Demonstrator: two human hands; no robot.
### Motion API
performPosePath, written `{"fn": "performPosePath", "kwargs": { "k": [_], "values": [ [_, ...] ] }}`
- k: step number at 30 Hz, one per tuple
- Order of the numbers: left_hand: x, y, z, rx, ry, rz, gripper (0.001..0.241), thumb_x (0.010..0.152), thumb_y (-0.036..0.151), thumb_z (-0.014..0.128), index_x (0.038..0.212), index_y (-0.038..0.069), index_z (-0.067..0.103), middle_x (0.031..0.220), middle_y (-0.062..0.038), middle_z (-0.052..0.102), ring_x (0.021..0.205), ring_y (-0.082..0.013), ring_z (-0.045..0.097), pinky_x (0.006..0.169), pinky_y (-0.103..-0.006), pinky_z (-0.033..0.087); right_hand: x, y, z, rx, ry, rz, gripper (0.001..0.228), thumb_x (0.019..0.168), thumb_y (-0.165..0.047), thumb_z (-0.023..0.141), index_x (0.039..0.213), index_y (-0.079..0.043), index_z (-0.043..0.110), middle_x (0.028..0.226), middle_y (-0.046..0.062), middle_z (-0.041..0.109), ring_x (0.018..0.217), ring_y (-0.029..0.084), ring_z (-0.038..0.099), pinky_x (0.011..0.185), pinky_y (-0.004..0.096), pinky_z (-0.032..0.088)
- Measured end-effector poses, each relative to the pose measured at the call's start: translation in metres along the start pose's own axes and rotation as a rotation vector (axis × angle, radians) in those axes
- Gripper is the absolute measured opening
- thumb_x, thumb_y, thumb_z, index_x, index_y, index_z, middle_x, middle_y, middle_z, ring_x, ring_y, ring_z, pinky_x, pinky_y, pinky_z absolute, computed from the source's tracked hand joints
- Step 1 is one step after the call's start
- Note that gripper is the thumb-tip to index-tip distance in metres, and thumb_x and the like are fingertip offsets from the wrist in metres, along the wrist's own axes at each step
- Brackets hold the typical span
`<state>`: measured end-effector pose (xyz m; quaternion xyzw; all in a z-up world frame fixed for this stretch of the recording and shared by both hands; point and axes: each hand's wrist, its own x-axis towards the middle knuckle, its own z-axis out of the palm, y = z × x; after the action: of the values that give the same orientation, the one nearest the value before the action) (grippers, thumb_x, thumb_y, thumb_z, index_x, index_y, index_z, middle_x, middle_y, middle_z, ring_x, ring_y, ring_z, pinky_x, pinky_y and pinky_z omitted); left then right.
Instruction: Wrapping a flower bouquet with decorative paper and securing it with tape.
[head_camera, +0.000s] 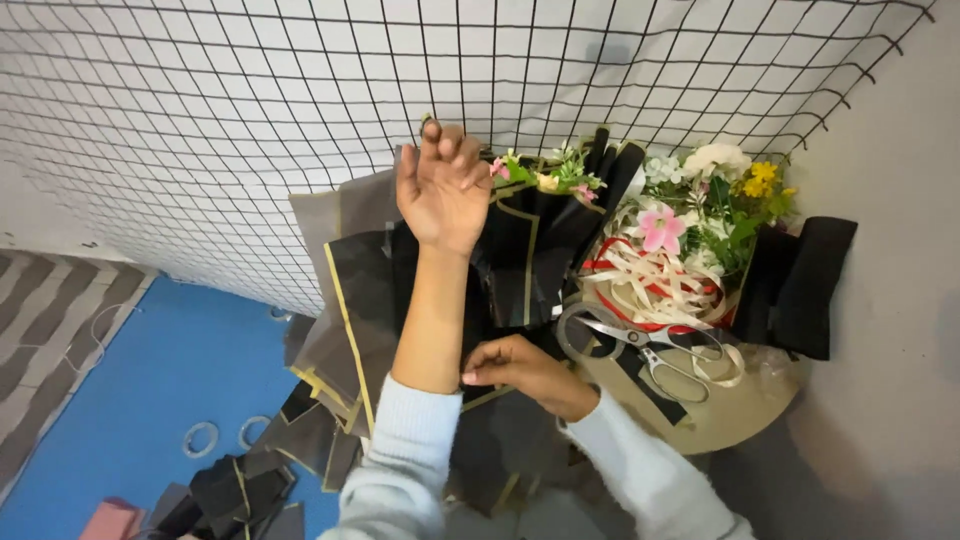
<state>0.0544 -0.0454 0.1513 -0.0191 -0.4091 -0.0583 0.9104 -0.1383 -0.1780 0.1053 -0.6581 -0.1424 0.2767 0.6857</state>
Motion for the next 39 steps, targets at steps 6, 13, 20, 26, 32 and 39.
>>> {"fn": "performPosePath", "kwargs": {
  "k": [6,13,20,26,32,39],
  "values": [
    [-0.027,0.012,-0.014,0.287,0.078,-0.134,0.031,0.103,0.034,0.050,0.121,0.010,0.056,0.100,-0.005,0.061,0.090,-0.0188,0.063,0.068,-0.0264,0.051,-0.012,0.012,-0.036,0.083,0.117,0.058,0.016,0.081,-0.020,0.079,0.083,-0.004,0.077,0.080,0.005,0.065,0.081,0.017,0.060,0.074,0.031,0.048],
    [-0.100,0.006,-0.010,1.749,-0.217,-0.619,0.006,0.087,0.009,0.071,0.092,0.011,0.069,0.091,-0.008,0.069,0.087,-0.0278,0.067,0.076,-0.0340,0.054,0.008,0.029,-0.112,0.066,0.712,0.045,0.029,0.090,-0.025,0.075,0.107,-0.002,0.077,0.074,0.006,0.051,0.067,0.019,0.053,0.056,0.029,0.037],
    [-0.123,-0.028,0.001,2.385,-0.382,-0.698,0.040,0.089,0.008,0.072,0.126,-0.003,0.062,0.114,-0.016,0.061,0.107,-0.0298,0.060,0.085,-0.0319,0.057,0.055,0.053,-0.140,-0.260,0.691,0.037,0.027,0.083,-0.036,0.080,0.096,-0.013,0.081,0.096,0.008,0.072,0.096,0.024,0.064,0.080,0.033,0.047],
    [-0.116,-0.034,-0.004,2.393,-0.304,-0.880,0.049,0.087,0.007,0.074,0.132,-0.004,0.058,0.117,-0.016,0.056,0.110,-0.0297,0.057,0.087,-0.0315,0.057,0.082,0.055,-0.157,-0.561,0.574,-0.037,0.027,0.076,-0.034,0.077,0.091,-0.011,0.079,0.093,0.013,0.070,0.097,0.033,0.065,0.084,0.041,0.048],
    [-0.114,-0.033,0.001,2.384,-0.332,-0.834,0.050,0.086,0.007,0.076,0.130,-0.007,0.059,0.114,-0.017,0.056,0.109,-0.0307,0.058,0.088,-0.0312,0.056,0.091,0.063,-0.162,-0.647,0.666,0.086,0.033,0.076,-0.041,0.070,0.096,-0.017,0.081,0.102,0.009,0.073,0.109,0.034,0.067,0.094,0.043,0.050],
    [-0.112,-0.033,0.005,2.363,-0.317,-0.871,0.051,0.086,0.006,0.075,0.132,-0.007,0.056,0.116,-0.019,0.057,0.110,-0.0329,0.058,0.091,-0.0350,0.056,0.083,0.050,-0.151,-0.636,0.692,0.072,0.033,0.074,-0.039,0.072,0.094,-0.015,0.081,0.094,0.011,0.074,0.103,0.035,0.069,0.088,0.043,0.052]
  ]
}}
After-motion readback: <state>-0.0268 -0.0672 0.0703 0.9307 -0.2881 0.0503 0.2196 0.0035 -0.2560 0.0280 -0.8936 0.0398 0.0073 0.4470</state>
